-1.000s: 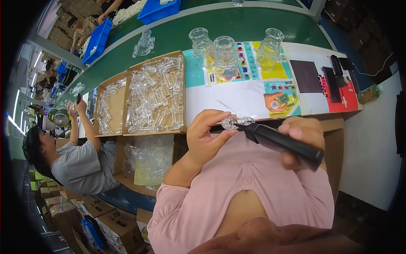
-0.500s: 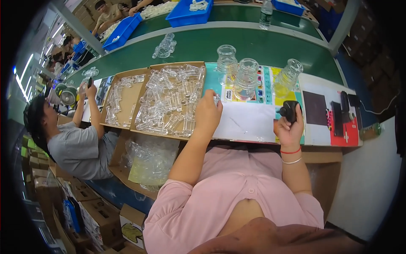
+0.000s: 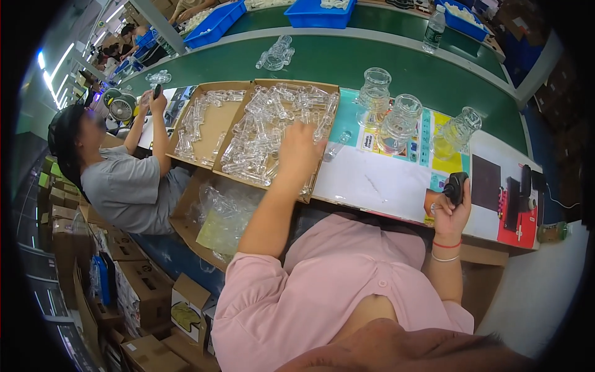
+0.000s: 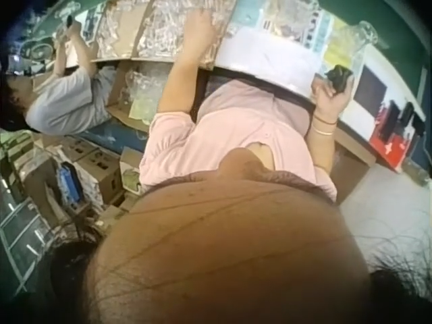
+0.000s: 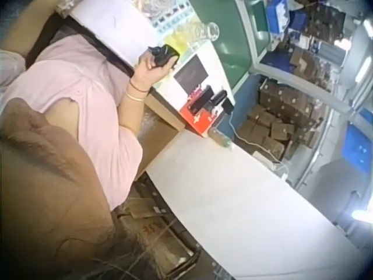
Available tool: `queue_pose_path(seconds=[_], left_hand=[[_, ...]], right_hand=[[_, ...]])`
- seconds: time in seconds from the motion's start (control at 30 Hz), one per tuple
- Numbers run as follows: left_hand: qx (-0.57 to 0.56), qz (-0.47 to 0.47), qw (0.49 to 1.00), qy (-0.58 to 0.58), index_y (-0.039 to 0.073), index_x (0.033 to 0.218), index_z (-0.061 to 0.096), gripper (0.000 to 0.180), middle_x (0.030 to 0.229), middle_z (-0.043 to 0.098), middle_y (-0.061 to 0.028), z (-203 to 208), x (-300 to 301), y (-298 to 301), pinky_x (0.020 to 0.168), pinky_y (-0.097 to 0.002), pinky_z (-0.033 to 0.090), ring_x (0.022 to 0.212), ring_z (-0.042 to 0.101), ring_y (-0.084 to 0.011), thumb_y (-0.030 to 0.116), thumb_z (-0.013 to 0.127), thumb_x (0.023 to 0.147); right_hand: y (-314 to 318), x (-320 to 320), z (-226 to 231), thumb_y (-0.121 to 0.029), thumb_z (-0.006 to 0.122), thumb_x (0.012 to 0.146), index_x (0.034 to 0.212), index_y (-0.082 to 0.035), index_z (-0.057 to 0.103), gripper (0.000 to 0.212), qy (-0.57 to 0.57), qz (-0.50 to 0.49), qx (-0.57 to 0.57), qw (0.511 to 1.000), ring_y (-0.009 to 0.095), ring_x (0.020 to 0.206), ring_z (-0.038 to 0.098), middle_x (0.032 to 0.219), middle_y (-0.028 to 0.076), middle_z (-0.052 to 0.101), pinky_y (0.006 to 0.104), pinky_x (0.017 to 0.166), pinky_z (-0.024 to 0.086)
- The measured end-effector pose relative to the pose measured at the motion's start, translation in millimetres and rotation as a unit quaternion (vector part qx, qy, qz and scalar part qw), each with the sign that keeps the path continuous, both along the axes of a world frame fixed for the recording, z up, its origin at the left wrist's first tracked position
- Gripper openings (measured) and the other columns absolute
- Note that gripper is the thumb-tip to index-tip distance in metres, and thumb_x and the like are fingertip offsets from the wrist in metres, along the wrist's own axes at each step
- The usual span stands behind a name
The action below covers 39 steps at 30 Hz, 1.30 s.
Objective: Assembling electronic components and packaging glass mugs into plastic sleeves and boxes on a manufacturing line.
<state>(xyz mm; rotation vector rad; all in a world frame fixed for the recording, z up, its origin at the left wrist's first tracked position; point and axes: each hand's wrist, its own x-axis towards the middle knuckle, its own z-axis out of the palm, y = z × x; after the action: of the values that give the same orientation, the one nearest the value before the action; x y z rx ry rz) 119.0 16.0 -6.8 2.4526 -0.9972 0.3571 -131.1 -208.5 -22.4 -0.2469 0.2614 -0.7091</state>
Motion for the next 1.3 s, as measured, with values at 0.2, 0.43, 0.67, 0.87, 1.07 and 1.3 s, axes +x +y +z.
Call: queue_pose_path(seconds=[0.2,0.43,0.67,0.87,1.07,1.3], left_hand=[[0.114,0.01,0.99,0.086,0.003,0.1,0.057,0.036,0.09,0.059,-0.0165,-24,42,5,0.072,-0.0376,0.046,0.085,0.057,-0.0314,0.022,0.068,0.072],[-0.209,-0.002,0.964,0.163,0.0,0.098,0.056,0.025,0.092,0.062,-0.012,12,-7,5,0.061,-0.0267,0.049,0.076,0.061,-0.018,0.004,0.065,0.075],[-0.46,-0.243,0.722,0.455,-0.001,0.104,0.055,0.034,0.106,0.054,-0.0106,28,-106,-7,0.074,-0.0248,0.05,0.082,0.058,-0.0142,-0.009,0.062,0.072],[-0.425,-0.331,0.736,0.41,-0.002,0.106,0.056,0.036,0.106,0.055,-0.012,42,-130,-17,0.078,-0.0249,0.049,0.098,0.054,-0.0152,-0.01,0.062,0.071],[-0.38,-0.337,0.8,0.32,-0.005,0.106,0.051,0.04,0.108,0.055,-0.0181,38,-132,-11,0.087,-0.0313,0.047,0.101,0.056,-0.0234,-0.015,0.062,0.069],[-0.441,-0.348,0.769,0.306,-0.004,0.102,0.051,0.039,0.107,0.055,-0.0204,37,-136,-13,0.086,-0.0336,0.047,0.102,0.055,-0.0264,-0.016,0.063,0.067]], right_hand=[[12,10,14,-0.024,0.052,0.088,0.077,-0.007,0.052,0.02,0.046,0.013,0.023,0.999,0.005,0.038,0.032,0.058,0.0,0.048,0.0153,0.032,0.023],[15,3,23,-0.024,0.049,0.089,0.088,-0.003,0.055,0.021,0.019,-0.001,0.001,1.0,0.005,0.035,0.033,0.073,0.007,0.059,0.0137,0.03,0.026],[48,18,64,-0.034,0.047,0.089,0.101,-0.004,0.051,0.033,0.128,-0.159,-0.185,0.961,0.01,0.054,0.05,0.079,0.006,0.054,0.0248,0.045,0.045],[65,4,97,-0.03,0.057,0.08,0.105,0.002,0.044,0.043,0.1,-0.148,-0.37,0.912,0.015,0.073,0.052,0.09,0.01,0.05,0.0242,0.063,0.048],[70,-9,97,-0.035,0.059,0.078,0.101,0.003,0.044,0.046,0.135,-0.202,-0.547,0.801,0.018,0.076,0.052,0.091,0.013,0.047,0.028,0.065,0.048],[70,-22,101,-0.042,0.058,0.08,0.104,-0.001,0.043,0.05,0.167,-0.213,-0.684,0.678,0.018,0.077,0.053,0.09,0.013,0.05,0.0276,0.066,0.046]])
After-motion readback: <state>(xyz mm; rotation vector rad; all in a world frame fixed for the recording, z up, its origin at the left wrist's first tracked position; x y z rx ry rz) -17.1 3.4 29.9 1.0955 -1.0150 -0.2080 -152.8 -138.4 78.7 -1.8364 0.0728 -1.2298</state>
